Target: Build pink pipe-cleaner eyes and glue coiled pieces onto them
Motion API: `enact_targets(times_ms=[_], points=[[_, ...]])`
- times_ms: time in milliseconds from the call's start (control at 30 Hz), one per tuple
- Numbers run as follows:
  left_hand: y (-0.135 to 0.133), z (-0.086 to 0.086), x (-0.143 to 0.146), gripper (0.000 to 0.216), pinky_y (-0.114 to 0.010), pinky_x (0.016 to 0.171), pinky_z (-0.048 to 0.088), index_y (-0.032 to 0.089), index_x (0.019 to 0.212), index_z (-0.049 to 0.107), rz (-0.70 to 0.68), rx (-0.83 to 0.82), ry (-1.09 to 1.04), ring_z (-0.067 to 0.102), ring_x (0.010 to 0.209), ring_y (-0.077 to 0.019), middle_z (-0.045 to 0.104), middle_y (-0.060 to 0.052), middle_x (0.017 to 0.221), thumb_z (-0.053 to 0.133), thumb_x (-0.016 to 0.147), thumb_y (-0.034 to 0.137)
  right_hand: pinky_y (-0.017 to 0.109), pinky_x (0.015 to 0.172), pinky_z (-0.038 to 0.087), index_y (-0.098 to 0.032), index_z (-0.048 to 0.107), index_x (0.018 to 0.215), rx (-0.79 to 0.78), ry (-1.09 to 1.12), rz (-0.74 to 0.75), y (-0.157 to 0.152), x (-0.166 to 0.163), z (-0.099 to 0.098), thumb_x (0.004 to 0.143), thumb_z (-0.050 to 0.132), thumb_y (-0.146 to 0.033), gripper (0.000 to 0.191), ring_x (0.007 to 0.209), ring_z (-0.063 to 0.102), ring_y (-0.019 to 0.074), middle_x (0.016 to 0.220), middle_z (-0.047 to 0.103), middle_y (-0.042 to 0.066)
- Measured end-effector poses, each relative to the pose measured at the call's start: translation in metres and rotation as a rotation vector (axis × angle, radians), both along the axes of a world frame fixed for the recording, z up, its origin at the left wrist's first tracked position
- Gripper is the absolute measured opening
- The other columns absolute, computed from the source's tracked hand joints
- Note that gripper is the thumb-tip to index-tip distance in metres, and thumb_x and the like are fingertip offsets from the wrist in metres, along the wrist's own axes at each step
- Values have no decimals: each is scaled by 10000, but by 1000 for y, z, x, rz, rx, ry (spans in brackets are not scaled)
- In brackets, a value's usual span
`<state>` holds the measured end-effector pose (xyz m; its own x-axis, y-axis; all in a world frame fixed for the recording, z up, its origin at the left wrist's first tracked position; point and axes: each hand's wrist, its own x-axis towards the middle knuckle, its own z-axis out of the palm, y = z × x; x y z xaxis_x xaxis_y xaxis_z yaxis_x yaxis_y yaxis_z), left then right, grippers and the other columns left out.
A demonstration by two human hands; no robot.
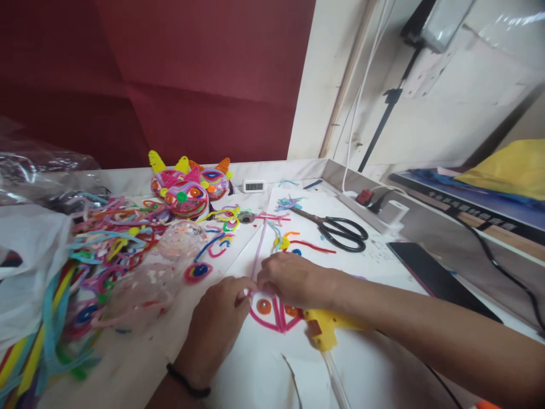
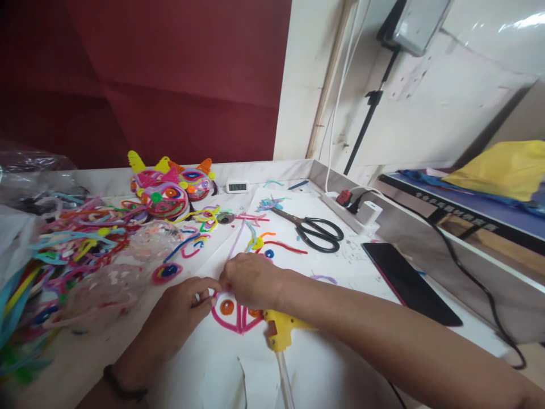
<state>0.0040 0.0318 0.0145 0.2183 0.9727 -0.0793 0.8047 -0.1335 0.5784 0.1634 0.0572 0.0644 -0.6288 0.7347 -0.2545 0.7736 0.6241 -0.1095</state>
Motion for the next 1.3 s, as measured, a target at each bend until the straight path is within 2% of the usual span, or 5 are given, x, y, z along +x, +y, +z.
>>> enact_targets(times_ms=[167, 767, 1000, 1133, 1300], points=[[0, -2, 0, 335, -230, 692, 394, 263, 967, 709, -15, 8, -8, 590, 804, -161, 670, -21, 877, 508, 769, 82, 237, 668, 379, -176, 706, 840, 9, 25, -35, -1, 12, 4, 844, 529, -113, 187, 799, 608, 168, 849, 692, 57], [0, -3, 1, 377, -254, 671, 373, 273, 994, 713, -37, 17, -27, 569, 783, -169, 618, -24, 819, 489, 765, 74, 260, 581, 312, -158, 649, 741, 134, 40, -24, -19, 19, 13, 821, 567, -96, 130, 774, 542, 165, 802, 607, 48], [0, -4, 1, 360, -256, 727, 396, 267, 974, 713, -48, 25, -73, 578, 822, -160, 649, -18, 887, 503, 771, 55, 265, 626, 355, -168, 638, 752, 163, 226, -100, -50, 52, 0, 860, 527, -120, 162, 730, 509, 154, 786, 579, 40], [0, -3, 1, 354, -255, 717, 402, 262, 972, 716, -51, 18, -73, 577, 809, -157, 643, -20, 877, 501, 777, 59, 300, 650, 364, -171, 642, 842, 199, 308, -119, -69, 65, -12, 874, 503, -125, 150, 754, 478, 183, 811, 574, 51], [2, -6, 0, 337, -264, 699, 404, 244, 979, 717, -54, 26, -42, 573, 774, -164, 627, -27, 829, 494, 784, 82, 334, 687, 363, -169, 637, 883, 311, 258, -16, -64, 58, -19, 882, 509, -139, 131, 795, 441, 203, 880, 573, 67]])
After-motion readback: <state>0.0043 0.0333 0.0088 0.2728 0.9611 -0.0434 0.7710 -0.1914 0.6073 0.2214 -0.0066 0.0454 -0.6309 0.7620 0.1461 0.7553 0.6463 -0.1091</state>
